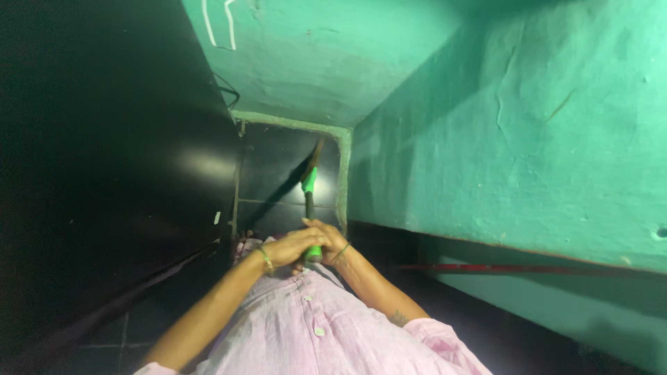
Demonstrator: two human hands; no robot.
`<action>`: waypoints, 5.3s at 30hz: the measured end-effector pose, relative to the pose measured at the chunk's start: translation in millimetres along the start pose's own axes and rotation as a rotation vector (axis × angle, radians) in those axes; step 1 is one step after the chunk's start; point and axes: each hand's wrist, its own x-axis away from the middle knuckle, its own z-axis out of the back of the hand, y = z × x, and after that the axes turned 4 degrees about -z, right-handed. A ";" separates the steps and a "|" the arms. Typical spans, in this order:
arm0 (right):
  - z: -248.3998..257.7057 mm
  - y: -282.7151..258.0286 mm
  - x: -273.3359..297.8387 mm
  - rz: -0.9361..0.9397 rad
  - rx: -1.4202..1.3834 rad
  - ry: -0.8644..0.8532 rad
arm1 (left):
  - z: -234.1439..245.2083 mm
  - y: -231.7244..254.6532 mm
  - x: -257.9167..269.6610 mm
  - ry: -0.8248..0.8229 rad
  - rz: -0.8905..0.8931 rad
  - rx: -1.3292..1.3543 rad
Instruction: The person sweeps the floor in a narrow space between a black cabinet and a wall using a broom.
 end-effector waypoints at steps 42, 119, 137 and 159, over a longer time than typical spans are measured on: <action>111.6 -29.4 -80.0 -0.123 1.738 0.282 | 93.1 -25.8 92.8 0.921 -0.457 0.411; 92.8 -46.1 -31.0 -0.330 1.314 0.168 | 101.9 -8.8 83.6 0.894 -0.439 0.324; 118.4 -115.1 21.3 -0.073 1.249 0.722 | 89.6 5.5 71.6 0.771 -0.421 0.290; 164.3 -113.3 72.1 -0.106 1.026 0.714 | 83.6 21.2 71.3 0.729 -0.407 0.255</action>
